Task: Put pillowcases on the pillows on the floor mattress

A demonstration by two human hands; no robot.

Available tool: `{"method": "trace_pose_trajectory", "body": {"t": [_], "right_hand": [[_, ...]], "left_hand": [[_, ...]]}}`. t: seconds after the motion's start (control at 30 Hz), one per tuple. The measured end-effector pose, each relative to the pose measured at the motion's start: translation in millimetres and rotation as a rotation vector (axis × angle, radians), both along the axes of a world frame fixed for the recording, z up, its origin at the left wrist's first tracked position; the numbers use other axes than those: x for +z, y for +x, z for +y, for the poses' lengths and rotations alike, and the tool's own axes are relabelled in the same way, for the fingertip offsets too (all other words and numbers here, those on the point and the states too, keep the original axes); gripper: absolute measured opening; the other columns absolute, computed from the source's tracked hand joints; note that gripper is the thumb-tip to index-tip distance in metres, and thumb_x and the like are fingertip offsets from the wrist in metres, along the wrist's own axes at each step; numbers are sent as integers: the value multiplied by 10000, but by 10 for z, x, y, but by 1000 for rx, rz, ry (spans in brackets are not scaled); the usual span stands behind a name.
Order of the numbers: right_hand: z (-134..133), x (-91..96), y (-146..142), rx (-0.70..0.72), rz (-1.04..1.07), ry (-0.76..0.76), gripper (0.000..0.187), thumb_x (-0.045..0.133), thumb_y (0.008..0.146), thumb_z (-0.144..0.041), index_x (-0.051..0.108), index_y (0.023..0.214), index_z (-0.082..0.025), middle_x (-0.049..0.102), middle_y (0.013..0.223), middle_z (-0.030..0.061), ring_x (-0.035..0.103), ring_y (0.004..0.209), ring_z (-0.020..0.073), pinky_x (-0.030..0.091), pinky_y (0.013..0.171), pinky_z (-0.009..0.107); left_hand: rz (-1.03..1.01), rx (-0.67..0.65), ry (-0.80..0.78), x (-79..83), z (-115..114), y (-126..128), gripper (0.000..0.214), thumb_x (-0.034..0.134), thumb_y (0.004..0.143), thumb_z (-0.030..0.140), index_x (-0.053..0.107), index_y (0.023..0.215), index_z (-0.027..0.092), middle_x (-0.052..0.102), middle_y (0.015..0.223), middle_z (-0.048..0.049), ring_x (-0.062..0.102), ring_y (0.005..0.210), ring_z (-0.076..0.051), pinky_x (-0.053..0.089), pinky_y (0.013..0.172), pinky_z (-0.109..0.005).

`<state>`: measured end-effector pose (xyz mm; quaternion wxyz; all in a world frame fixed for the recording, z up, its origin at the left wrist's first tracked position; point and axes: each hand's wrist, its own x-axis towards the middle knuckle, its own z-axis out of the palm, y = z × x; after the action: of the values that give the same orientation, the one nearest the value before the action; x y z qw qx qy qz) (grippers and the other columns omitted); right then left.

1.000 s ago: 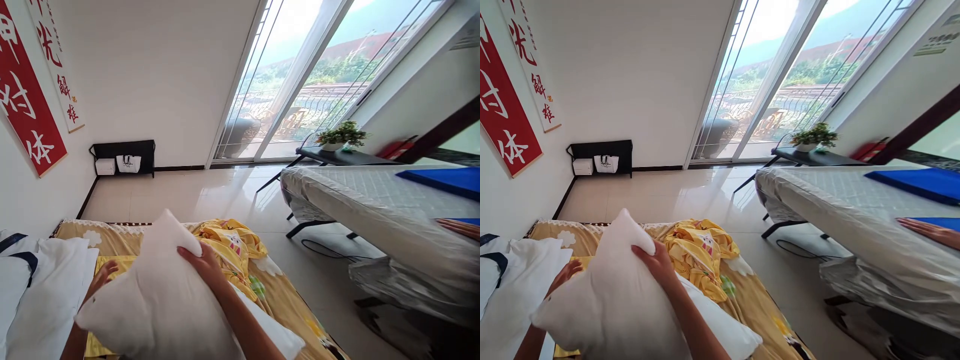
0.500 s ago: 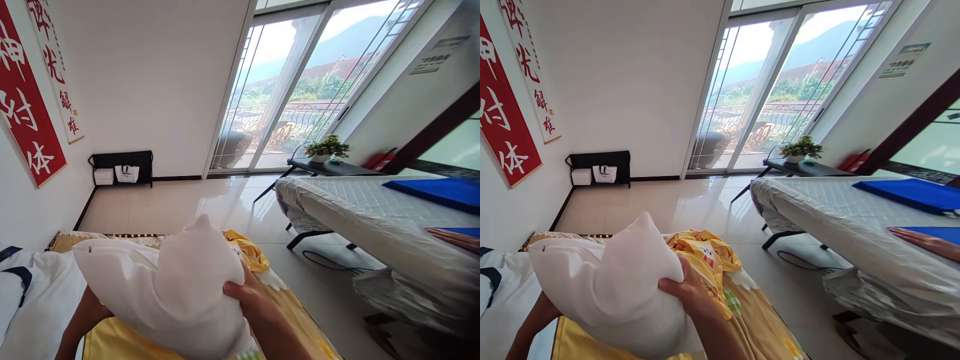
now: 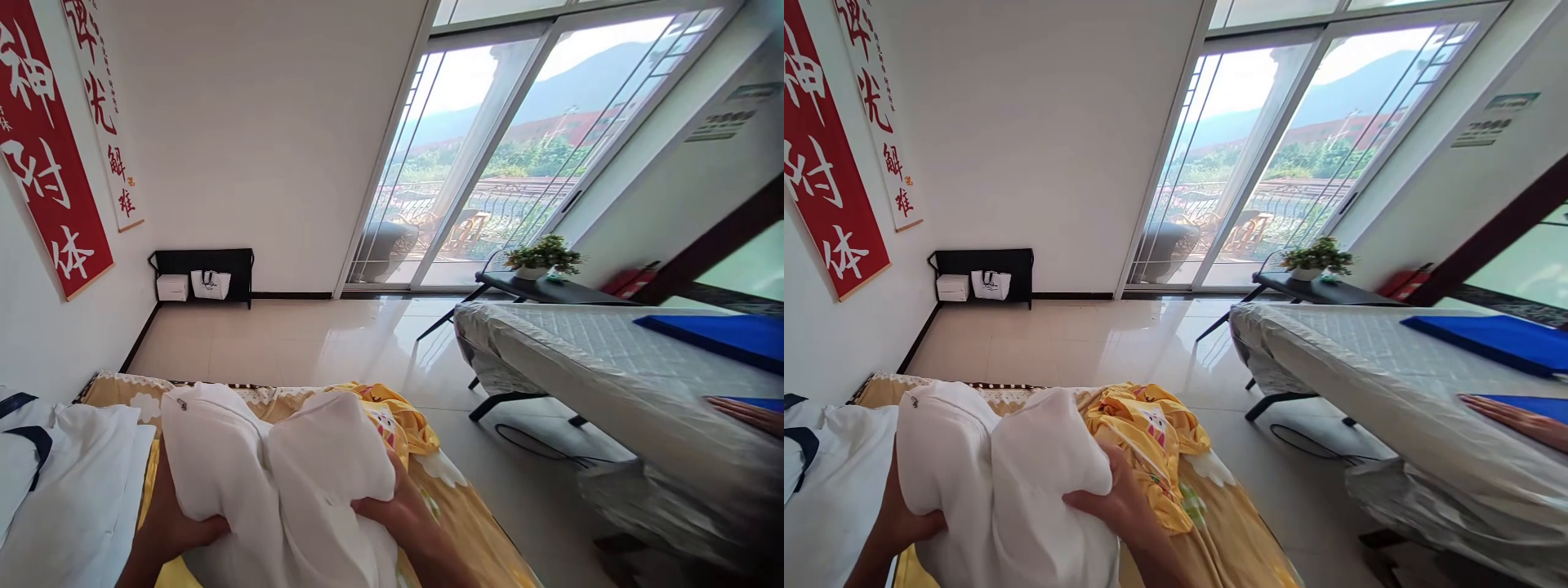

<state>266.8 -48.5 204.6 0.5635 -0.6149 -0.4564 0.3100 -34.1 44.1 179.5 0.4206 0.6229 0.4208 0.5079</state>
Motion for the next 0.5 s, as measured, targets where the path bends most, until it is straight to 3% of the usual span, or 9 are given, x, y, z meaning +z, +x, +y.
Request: {"method": "trace_pose_trajectory", "body": {"t": [0.1,0.2,0.33,0.43,0.5], "right_hand": [[65,140,-183,98,-63,16,527,799,519,-551,711,900,-197,729,818,82,657,760,279,575,696,408],[133,231,-361,87,-163,102,526,751,631,-488,704,1065,-196,752,962,106,691,845,282,586,767,393],[184,149,-501,78,-332,167,481,695,727,-460,708,1136,-208,748,1025,128,704,930,299,577,843,407],[206,56,-579,89,-469,171,441,672,769,-454,711,1146,-228,745,1056,126,697,985,305,554,892,434],[220,61,-652,118,-553,203,381,661,788,-448,725,1093,-229,745,1031,127,695,972,296,552,865,415]], "left_hand": [[95,24,-32,-23,-126,97,995,867,388,543,530,1260,201,602,1207,-157,527,1193,-423,367,1102,-566],[180,29,-40,-38,-215,173,846,866,427,468,599,1188,210,619,1184,-150,519,1183,-438,365,1091,-581],[209,-159,-53,64,-312,215,695,837,532,381,640,1180,224,635,1193,-150,538,1175,-432,414,1049,-564],[146,-271,-119,242,-378,234,764,845,534,342,618,1257,250,610,1276,-145,509,1233,-436,398,1073,-559],[102,-323,-140,388,-387,257,906,885,444,302,594,1300,262,589,1327,-131,484,1263,-441,381,1093,-560]]}}
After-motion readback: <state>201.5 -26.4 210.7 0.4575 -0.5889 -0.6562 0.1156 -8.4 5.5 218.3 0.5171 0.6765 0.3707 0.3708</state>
